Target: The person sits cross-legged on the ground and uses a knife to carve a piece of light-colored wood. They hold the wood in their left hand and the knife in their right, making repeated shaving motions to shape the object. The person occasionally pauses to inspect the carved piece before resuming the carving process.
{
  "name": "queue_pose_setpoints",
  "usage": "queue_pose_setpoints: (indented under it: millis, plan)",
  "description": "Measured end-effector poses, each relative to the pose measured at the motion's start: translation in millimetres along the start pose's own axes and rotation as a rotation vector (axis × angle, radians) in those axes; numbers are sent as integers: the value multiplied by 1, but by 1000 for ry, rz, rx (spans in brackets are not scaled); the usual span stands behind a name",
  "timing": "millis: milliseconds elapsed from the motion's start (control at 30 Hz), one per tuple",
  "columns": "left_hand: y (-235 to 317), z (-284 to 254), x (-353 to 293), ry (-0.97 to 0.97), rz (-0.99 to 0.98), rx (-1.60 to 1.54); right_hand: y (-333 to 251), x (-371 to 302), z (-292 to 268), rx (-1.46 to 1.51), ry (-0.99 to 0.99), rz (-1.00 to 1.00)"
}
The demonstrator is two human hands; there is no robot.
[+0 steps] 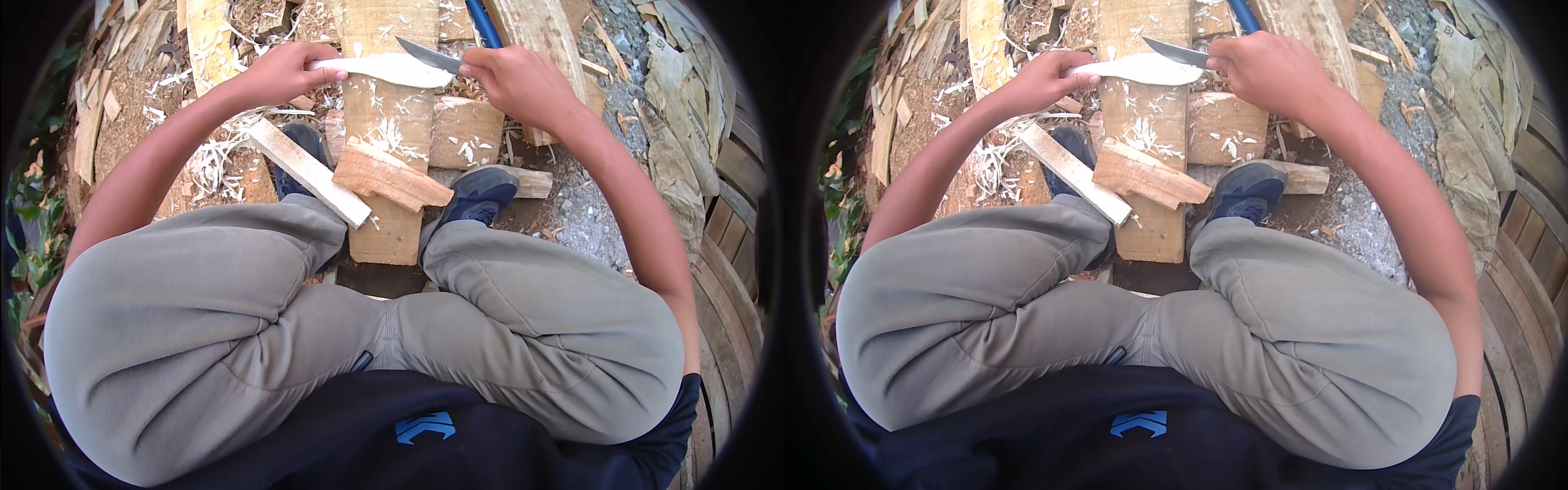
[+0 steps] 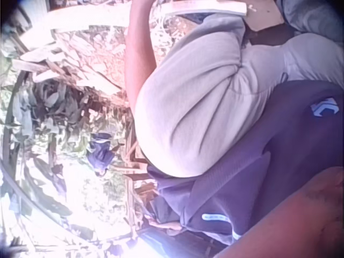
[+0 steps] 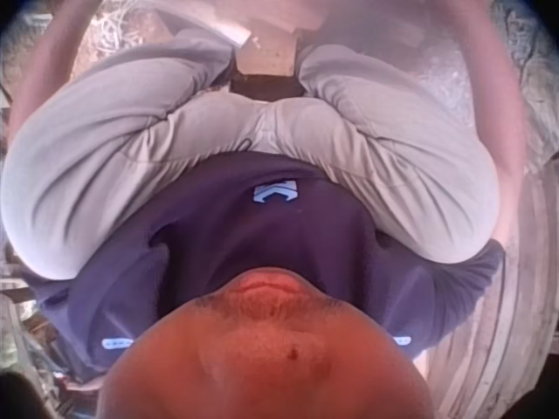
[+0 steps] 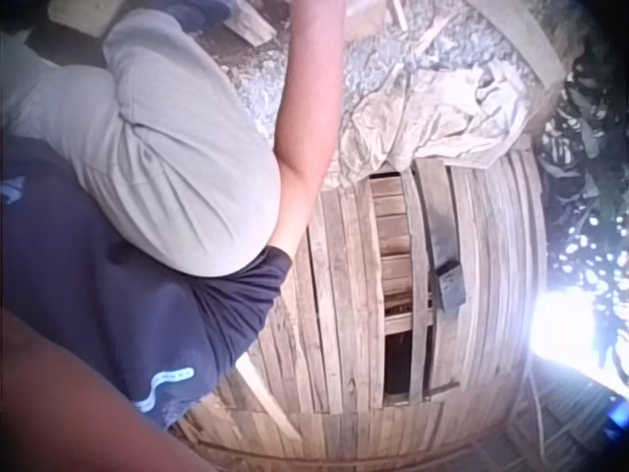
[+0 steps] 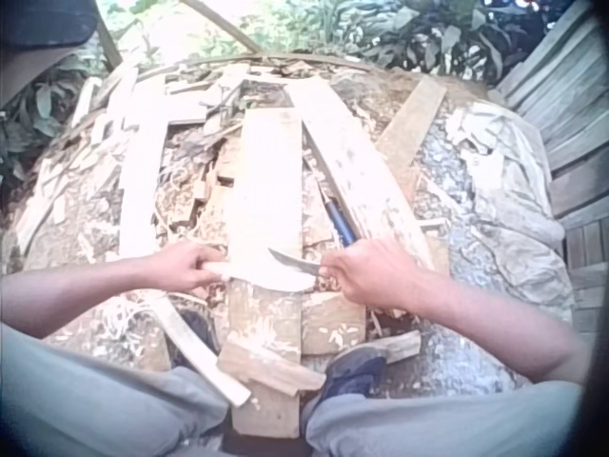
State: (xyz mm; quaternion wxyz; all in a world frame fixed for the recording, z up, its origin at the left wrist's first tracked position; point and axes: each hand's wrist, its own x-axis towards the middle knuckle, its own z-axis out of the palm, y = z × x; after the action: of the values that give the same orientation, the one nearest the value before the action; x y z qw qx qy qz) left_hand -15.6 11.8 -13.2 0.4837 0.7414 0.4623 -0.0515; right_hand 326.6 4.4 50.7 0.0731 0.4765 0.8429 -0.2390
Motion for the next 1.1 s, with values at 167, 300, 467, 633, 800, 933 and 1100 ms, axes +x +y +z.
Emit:
queue_pose_setpoints:
  millis: [167,300,467,633,800,933,1100]
  plan:
    - [-10,5,4,6,15,-8,-5,6,-4,91,-92,46]
    - [-6,5,2,-6,-16,-22,-11,3,5,202,-79,112]
    - [-3,6,0,-31,-1,-47,-8,-3,15,192,20,110]
    - [-9,10,1,6,27,-44,7,-4,0,-58,19,-10]
    - [-6,9,0,1,2,-27,10,-5,-6,-114,-38,12]
    - [-13,14,-1,42,12,-5,6,-8,-7,-67,-43,20]
    - [-1,12,-3,-4,-45,-58,-4,-17,13,165,-44,127]
